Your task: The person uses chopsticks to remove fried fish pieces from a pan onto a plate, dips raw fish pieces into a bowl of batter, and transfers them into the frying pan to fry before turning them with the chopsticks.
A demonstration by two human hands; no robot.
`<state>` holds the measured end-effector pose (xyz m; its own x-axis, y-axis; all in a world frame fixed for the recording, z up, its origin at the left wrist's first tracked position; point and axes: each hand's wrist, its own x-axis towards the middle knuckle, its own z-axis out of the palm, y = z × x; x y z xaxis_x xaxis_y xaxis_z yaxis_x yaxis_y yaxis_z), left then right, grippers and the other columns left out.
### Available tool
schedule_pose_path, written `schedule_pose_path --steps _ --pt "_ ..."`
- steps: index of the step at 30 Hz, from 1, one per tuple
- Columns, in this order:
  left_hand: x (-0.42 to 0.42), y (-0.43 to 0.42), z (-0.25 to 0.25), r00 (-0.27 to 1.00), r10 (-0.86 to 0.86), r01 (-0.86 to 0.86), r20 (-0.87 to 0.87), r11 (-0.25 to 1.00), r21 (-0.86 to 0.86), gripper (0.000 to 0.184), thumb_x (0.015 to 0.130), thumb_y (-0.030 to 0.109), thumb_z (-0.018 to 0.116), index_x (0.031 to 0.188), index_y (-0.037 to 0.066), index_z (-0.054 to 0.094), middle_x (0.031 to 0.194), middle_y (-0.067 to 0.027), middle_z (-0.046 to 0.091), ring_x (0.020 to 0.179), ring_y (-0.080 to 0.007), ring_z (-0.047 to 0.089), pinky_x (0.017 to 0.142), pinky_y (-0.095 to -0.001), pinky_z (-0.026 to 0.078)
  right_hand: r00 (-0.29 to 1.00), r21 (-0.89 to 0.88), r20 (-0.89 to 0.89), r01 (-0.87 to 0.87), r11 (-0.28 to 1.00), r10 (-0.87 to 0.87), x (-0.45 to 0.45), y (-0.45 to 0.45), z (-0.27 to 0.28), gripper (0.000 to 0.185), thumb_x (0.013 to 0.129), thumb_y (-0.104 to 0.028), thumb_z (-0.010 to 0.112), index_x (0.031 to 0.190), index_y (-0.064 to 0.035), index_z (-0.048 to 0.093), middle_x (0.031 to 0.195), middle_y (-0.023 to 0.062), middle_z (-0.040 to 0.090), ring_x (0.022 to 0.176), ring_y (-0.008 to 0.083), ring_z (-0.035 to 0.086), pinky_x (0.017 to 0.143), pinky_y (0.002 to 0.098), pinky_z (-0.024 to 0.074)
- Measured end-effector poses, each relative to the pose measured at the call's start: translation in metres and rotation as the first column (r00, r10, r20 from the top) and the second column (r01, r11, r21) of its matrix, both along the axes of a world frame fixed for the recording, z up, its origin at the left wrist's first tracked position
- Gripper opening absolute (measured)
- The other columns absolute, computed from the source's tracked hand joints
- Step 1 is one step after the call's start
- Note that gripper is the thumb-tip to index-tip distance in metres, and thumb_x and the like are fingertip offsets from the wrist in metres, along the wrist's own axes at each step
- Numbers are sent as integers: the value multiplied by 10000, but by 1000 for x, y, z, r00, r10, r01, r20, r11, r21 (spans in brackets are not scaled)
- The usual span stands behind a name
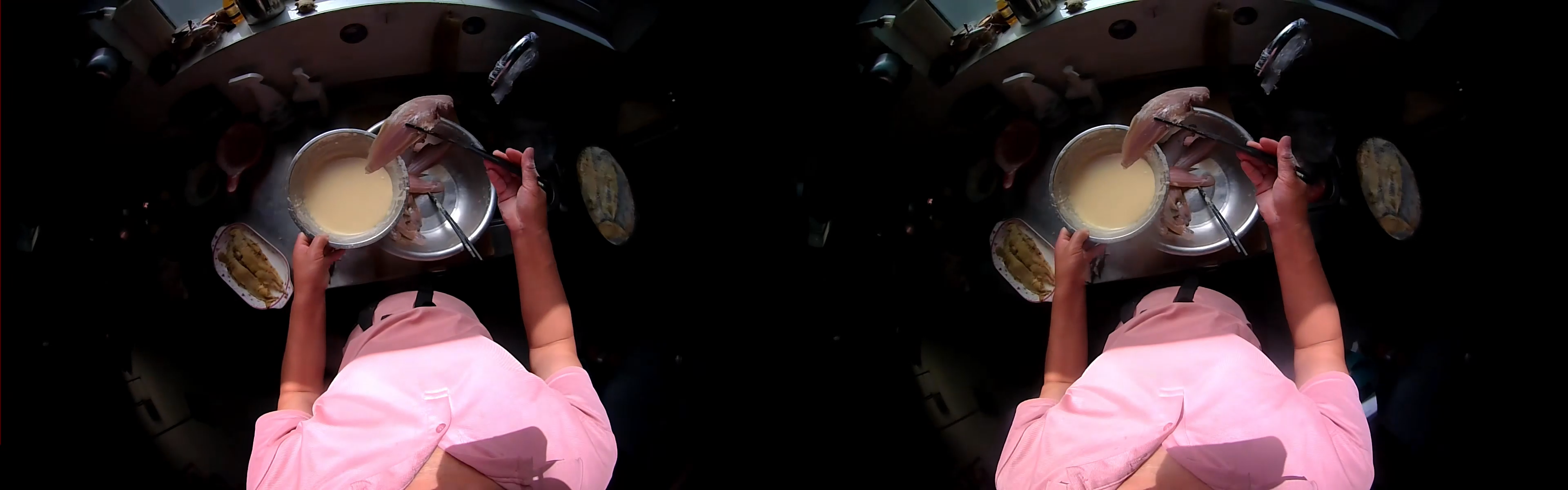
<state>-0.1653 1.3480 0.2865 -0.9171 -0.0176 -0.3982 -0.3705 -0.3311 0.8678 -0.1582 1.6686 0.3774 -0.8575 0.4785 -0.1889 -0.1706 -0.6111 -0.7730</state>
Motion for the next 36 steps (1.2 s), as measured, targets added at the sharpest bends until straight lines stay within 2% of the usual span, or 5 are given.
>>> schedule_pose_path --steps 15,25,31,33,36 --pt "14 28 5 988 -148 148 39 989 -11 179 785 73 502 958 37 467 855 -50 544 707 -123 563 582 -282 527 989 440 119 -128 889 83 34 -49 -52 355 862 -288 493 859 58 569 840 126 590 761 184 602 704 276 508" --pt "19 27 10 980 -180 177 85 983 42 221 782 47 479 1002 32 456 895 -72 555 722 -145 588 586 -287 535 935 313 206 -343 886 289 53 -54 -38 324 870 -262 485 860 48 580 842 113 592 763 177 604 700 257 499" --pt "25 26 6 981 -172 171 91 985 18 218 773 43 490 989 34 462 871 -63 548 702 -126 572 581 -284 536 957 678 55 -245 694 284 65 -40 -16 183 834 -161 545 801 12 596 803 95 594 738 161 580 664 262 472" --pt "25 28 3 980 -180 180 80 984 11 218 772 44 493 988 34 463 870 -62 547 699 -120 567 577 -283 535 943 954 -76 -25 299 323 63 -52 -13 77 765 -68 596 800 1 595 774 102 591 722 188 572 656 278 457" --pt "28 30 1 983 -162 161 84 987 21 216 775 49 498 988 38 465 869 -58 545 695 -114 560 573 -280 534 926 969 -115 24 247 361 62 -65 -23 101 709 -13 618 809 -8 599 762 107 592 717 217 574 666 285 455"
